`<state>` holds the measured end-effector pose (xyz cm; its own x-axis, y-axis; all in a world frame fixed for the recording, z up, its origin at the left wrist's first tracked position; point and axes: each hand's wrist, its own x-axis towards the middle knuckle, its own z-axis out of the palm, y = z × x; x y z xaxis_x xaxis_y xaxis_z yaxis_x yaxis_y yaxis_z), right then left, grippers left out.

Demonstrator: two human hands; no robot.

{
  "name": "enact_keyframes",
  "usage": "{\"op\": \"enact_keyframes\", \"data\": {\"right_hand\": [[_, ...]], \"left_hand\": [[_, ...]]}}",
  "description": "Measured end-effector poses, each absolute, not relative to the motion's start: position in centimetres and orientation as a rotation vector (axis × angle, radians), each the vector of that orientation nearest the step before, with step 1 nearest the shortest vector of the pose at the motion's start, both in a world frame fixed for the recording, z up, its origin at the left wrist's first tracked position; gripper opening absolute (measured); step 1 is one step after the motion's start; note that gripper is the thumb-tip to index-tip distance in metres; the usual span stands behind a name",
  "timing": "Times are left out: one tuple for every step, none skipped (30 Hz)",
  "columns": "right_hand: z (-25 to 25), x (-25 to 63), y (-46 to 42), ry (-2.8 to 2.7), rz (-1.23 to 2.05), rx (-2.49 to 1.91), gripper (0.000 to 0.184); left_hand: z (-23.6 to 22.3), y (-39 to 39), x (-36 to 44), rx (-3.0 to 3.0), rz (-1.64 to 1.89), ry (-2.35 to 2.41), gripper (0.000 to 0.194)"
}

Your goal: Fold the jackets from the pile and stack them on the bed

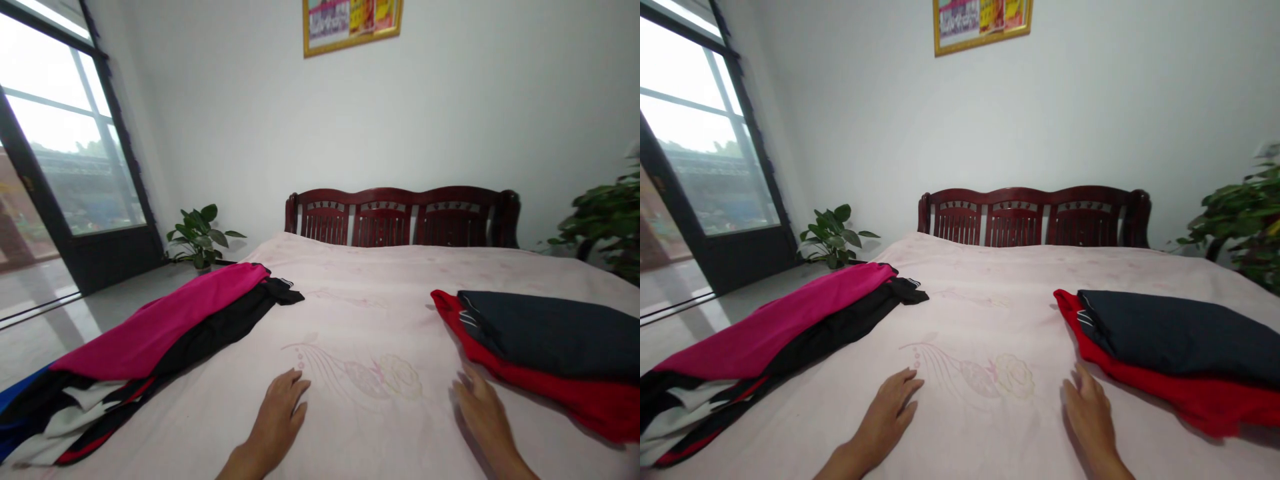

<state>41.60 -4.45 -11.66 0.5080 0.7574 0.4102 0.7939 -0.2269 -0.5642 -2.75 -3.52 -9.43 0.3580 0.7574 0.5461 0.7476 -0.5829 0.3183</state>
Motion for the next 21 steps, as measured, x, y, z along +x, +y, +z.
{"op": "enact_keyframes", "data": {"right_hand": [[-11.6,40.8,-4.4,-1.349,-0.069,-2.047,0.06],[-11.4,40.1,-4.5,-1.435,-0.088,-2.076,0.058],[-11.2,39.4,-4.5,-1.521,-0.126,-2.09,0.056],[-11.0,38.9,-4.6,-1.597,-0.185,-2.092,0.055],[-10.8,38.5,-4.7,-1.647,-0.249,-2.09,0.053],[-10.7,38.2,-4.8,-1.68,-0.308,-2.089,0.053],[-10.6,37.9,-4.9,-1.707,-0.358,-2.088,0.052],[-10.5,37.8,-4.9,-1.727,-0.396,-2.089,0.052],[-10.4,37.7,-4.9,-1.741,-0.42,-2.092,0.051],[-10.4,37.6,-4.9,-1.747,-0.436,-2.095,0.05],[-10.3,37.6,-4.9,-1.75,-0.446,-2.097,0.049],[-10.3,37.6,-4.9,-1.751,-0.452,-2.098,0.049],[-10.2,37.6,-4.9,-1.749,-0.458,-2.1,0.049],[-10.2,37.6,-5.0,-1.747,-0.462,-2.103,0.049],[-10.1,37.5,-5.0,-1.747,-0.465,-2.106,0.049],[-10.0,37.5,-5.0,-1.747,-0.464,-2.112,0.05],[-9.8,37.4,-5.1,-1.742,-0.461,-2.121,0.05],[-9.7,37.3,-5.2,-1.737,-0.455,-2.128,0.05],[-9.5,37.2,-5.2,-1.735,-0.448,-2.131,0.049],[-9.4,37.1,-5.3,-1.732,-0.439,-2.133,0.049],[-9.2,37.1,-5.4,-1.727,-0.427,-2.135,0.049]], "left_hand": [[-9.4,-3.5,-2.7,2.569,1.049,1.427,0.038],[-9.3,-3.6,-2.7,2.562,1.049,1.428,0.038],[-9.3,-3.6,-2.7,2.557,1.05,1.429,0.038],[-9.3,-3.6,-2.8,2.554,1.047,1.428,0.038],[-9.2,-3.6,-2.8,2.551,1.045,1.428,0.038],[-9.2,-3.6,-2.8,2.548,1.04,1.428,0.037],[-9.2,-3.6,-2.8,2.546,1.032,1.427,0.037],[-9.1,-3.6,-2.8,2.543,1.027,1.428,0.037],[-9.1,-3.6,-2.8,2.54,1.023,1.429,0.038],[-9.0,-3.7,-2.8,2.537,1.023,1.43,0.037],[-9.0,-3.7,-2.8,2.535,1.024,1.429,0.037],[-8.9,-3.7,-2.8,2.534,1.027,1.429,0.037],[-8.9,-3.7,-2.8,2.534,1.029,1.427,0.037],[-8.9,-3.7,-2.8,2.535,1.031,1.424,0.037],[-9.0,-3.7,-2.8,2.536,1.034,1.421,0.037],[-9.0,-3.7,-2.8,2.535,1.039,1.418,0.037],[-9.1,-3.7,-2.8,2.533,1.047,1.417,0.038],[-9.1,-3.6,-2.9,2.531,1.055,1.416,0.038],[-9.2,-3.6,-2.9,2.53,1.06,1.413,0.038],[-9.2,-3.6,-3.0,2.53,1.059,1.411,0.038],[-9.3,-3.5,-3.1,2.532,1.052,1.407,0.038]]}}
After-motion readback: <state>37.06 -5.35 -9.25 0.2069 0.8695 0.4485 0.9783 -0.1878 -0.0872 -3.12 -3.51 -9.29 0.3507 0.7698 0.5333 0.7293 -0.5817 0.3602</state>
